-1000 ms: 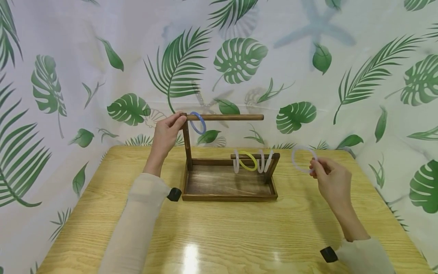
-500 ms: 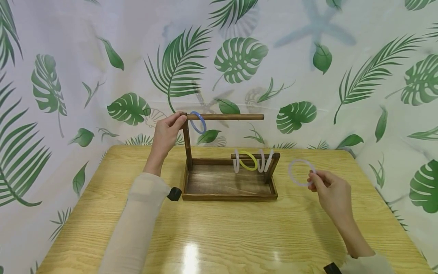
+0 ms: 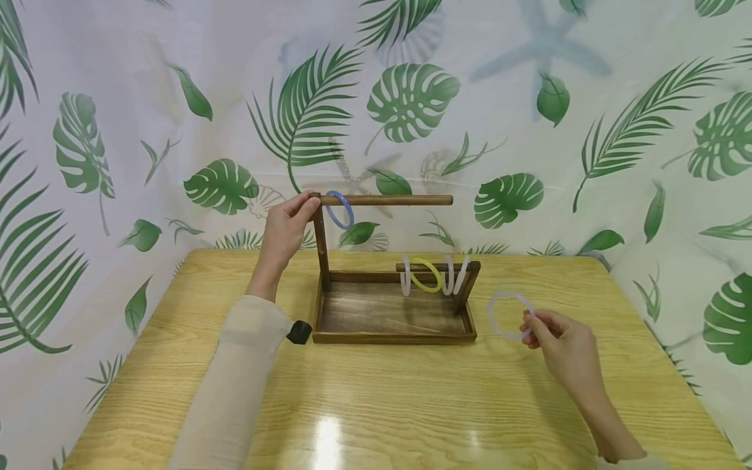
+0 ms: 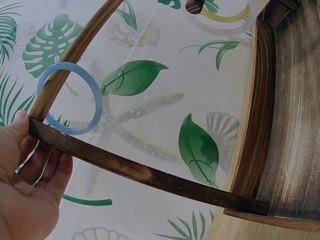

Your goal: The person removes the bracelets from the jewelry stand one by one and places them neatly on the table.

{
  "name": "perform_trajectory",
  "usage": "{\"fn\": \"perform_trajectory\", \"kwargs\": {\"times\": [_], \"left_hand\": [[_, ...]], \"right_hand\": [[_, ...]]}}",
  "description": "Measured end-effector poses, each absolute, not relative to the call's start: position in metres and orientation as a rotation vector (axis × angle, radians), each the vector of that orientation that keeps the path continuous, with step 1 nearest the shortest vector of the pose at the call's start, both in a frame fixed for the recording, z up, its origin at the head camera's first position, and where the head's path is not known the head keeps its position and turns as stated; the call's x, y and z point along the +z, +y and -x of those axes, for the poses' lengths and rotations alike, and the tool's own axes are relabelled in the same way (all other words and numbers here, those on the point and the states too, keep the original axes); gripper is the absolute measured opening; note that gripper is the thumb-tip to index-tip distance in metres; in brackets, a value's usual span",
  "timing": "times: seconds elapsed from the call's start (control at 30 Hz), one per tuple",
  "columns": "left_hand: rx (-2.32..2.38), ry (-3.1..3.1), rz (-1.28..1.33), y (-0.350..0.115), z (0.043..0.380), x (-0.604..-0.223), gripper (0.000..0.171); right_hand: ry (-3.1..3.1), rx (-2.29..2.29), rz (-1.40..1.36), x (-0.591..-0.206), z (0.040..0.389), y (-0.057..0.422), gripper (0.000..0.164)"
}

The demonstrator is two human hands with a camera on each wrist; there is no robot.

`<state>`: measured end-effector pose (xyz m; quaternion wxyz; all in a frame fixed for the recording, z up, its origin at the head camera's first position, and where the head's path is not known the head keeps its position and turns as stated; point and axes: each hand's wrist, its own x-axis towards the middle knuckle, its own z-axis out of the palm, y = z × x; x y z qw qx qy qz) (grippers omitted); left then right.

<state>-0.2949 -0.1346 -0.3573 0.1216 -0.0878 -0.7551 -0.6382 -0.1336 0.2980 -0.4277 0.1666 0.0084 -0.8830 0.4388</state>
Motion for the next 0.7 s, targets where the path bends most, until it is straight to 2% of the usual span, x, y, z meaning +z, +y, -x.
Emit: {"fn": "perform_trajectory", "kwargs": {"times": [0.7], "left_hand": [[-1.844, -2.227, 0.249, -0.134, 0.294, -0.356, 0.043]], "right_hand": [[-2.595, 1.535, 0.014, -0.437, 0.120, 0.283, 0.027]]}}
